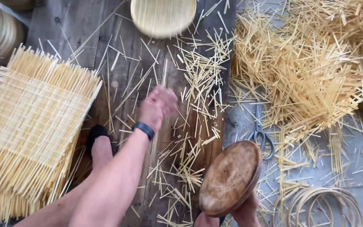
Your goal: The person sits on a low stool in a bamboo craft workshop and assembles round woven bamboo trays. They trim excess bamboo strips with scissors, press a woven bamboo mat over a wooden dome mold, and fit a bamboo rim hoop around the mat edge, working on one tray after another.
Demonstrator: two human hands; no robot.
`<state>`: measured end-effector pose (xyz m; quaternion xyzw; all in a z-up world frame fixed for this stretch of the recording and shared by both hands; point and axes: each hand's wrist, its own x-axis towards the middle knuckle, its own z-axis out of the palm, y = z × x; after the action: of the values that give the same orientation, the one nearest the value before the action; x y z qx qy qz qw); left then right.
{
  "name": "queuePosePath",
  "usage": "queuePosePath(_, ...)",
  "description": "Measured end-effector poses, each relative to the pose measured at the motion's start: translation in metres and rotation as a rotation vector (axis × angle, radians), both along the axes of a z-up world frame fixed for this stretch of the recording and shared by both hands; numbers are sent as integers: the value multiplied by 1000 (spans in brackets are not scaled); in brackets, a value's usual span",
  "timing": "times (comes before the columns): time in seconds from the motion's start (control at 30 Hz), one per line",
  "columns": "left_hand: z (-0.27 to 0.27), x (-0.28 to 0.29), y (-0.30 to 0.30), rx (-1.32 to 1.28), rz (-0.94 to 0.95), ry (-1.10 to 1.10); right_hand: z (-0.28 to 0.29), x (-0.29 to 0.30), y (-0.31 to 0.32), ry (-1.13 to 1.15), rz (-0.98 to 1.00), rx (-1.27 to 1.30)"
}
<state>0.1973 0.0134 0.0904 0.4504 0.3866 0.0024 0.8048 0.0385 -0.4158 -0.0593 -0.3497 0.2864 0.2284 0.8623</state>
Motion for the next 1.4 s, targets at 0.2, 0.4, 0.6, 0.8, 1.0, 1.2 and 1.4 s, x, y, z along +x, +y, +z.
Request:
queuePosePath(0.2, -100, -130, -88, 0, -584, 502, 68, 25, 81, -59, 105, 331)
queuePosePath(0.4, -142, -153, -39, 366, -59, 150, 95, 55, 119, 18, 213, 5)
queuePosePath(0.6, 28, -135, 109, 1365, -610, 674, 58, 41, 129, -65, 333, -399)
queuePosePath(0.8, -2, -183, 220, 1678, -563, 842, 70, 37, 134, -77, 272, -154)
queuePosePath(1.0, 33, -179, 193, 1638, -93, 406, 57, 38, 110, -98, 291, -535)
queuePosePath(1.2, 20, -185, -10, 1726, -401, -470, 137, 73, 92, -263, 148, -216)
queuePosePath(1.4, -27, -229, -85, 1528, -1112, -664, 85, 84, 40, -136, 409, -320)
